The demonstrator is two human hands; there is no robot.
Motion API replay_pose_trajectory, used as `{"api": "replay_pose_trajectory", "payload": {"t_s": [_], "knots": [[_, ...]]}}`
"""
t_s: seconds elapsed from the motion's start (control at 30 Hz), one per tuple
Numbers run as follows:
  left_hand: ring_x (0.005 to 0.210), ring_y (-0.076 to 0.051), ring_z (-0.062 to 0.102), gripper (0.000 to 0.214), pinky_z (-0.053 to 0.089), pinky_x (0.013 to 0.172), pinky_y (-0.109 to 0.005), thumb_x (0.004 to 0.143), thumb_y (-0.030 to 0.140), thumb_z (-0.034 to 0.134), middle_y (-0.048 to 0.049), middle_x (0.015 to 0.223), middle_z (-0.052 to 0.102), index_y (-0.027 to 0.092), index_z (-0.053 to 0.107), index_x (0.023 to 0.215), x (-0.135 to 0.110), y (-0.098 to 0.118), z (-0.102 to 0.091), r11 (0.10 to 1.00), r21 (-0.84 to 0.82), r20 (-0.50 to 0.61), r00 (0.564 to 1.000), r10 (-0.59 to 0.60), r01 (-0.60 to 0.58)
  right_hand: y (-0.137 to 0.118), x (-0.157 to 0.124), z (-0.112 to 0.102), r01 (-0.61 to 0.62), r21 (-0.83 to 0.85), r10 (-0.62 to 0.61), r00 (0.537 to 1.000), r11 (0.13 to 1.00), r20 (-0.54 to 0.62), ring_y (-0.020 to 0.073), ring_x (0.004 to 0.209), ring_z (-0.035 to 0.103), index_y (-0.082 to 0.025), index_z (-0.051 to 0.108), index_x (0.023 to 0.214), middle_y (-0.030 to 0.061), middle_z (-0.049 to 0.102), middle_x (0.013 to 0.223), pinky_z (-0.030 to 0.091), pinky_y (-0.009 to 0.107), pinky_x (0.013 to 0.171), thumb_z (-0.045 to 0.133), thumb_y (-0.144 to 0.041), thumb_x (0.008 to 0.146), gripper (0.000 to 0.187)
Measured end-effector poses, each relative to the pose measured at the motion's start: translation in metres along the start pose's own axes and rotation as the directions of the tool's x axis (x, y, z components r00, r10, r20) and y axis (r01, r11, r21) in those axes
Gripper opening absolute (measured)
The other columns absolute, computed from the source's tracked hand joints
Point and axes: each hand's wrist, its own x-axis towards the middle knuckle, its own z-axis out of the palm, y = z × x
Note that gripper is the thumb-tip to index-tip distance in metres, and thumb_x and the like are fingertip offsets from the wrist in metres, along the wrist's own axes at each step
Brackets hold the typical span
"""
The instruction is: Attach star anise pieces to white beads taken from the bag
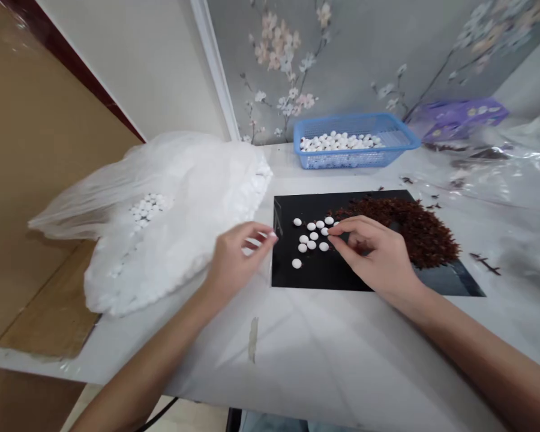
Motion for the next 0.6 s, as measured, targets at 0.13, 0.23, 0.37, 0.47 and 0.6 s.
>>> {"api": "replay_pose_trajectory", "payload": {"t_s": [0.13, 0.23, 0.37, 0.47, 0.6], "knots": [[0.078, -0.015, 0.064, 0.021, 0.048, 0.069, -0.023, 0.072, 0.033, 0.064, -0.0037, 0.089, 0.066, 0.017, 0.062, 0.087, -0.012, 0.000, 0.026, 0.876, -0.397, 0.312, 0.938, -0.151, 0.273, -0.002, 0.000, 0.001, 0.025, 0.011, -0.025, 1.000, 1.000, 0.016, 0.0051, 0.046, 0.044, -0.019, 0.063, 0.081, 0.0025, 0.061, 0.084, 0.039, 0.021, 0.045, 0.057, -0.016, 0.079, 0.007], [0.081, -0.014, 0.064, 0.024, 0.046, 0.073, -0.022, 0.070, 0.030, 0.068, -0.0048, 0.092, 0.067, 0.016, 0.062, 0.089, -0.016, -0.002, 0.030, 0.704, -0.536, 0.488, 0.852, -0.191, 0.465, -0.010, -0.002, -0.001, 0.000, 0.086, -0.006, 0.998, 0.996, 0.063, 0.0057, 0.045, 0.044, -0.019, 0.064, 0.082, 0.0000, 0.060, 0.069, 0.037, 0.021, 0.043, 0.059, -0.019, 0.079, 0.007], [0.080, -0.011, 0.063, 0.019, 0.043, 0.069, -0.017, 0.072, 0.029, 0.067, -0.0025, 0.088, 0.068, 0.017, 0.063, 0.087, -0.017, -0.003, 0.031, 0.622, -0.562, 0.543, 0.811, -0.219, 0.545, -0.022, -0.005, -0.002, -0.146, 0.245, 0.112, 0.982, 0.959, 0.149, 0.0060, 0.038, 0.042, -0.018, 0.064, 0.080, -0.0061, 0.047, 0.045, 0.034, 0.019, 0.039, 0.061, -0.024, 0.078, 0.007], [0.068, -0.010, 0.064, 0.019, 0.042, 0.062, -0.018, 0.073, 0.031, 0.065, -0.0014, 0.079, 0.069, 0.018, 0.062, 0.087, -0.016, -0.004, 0.032, 0.583, -0.558, 0.599, 0.772, -0.210, 0.591, -0.027, -0.007, -0.002, -0.213, 0.315, 0.166, 0.972, 0.925, 0.169, 0.0055, 0.037, 0.040, -0.017, 0.063, 0.078, -0.0058, 0.047, 0.045, 0.032, 0.019, 0.038, 0.062, -0.026, 0.077, 0.009], [0.061, -0.009, 0.063, 0.017, 0.042, 0.057, -0.017, 0.073, 0.031, 0.066, -0.0012, 0.073, 0.068, 0.016, 0.062, 0.080, -0.013, -0.008, 0.032, 0.565, -0.551, 0.627, 0.751, -0.204, 0.614, -0.035, -0.007, -0.001, -0.300, 0.381, 0.221, 0.946, 0.875, 0.237, 0.0046, 0.038, 0.038, -0.016, 0.061, 0.077, -0.0043, 0.049, 0.050, 0.030, 0.019, 0.036, 0.059, -0.028, 0.079, 0.012]]}}
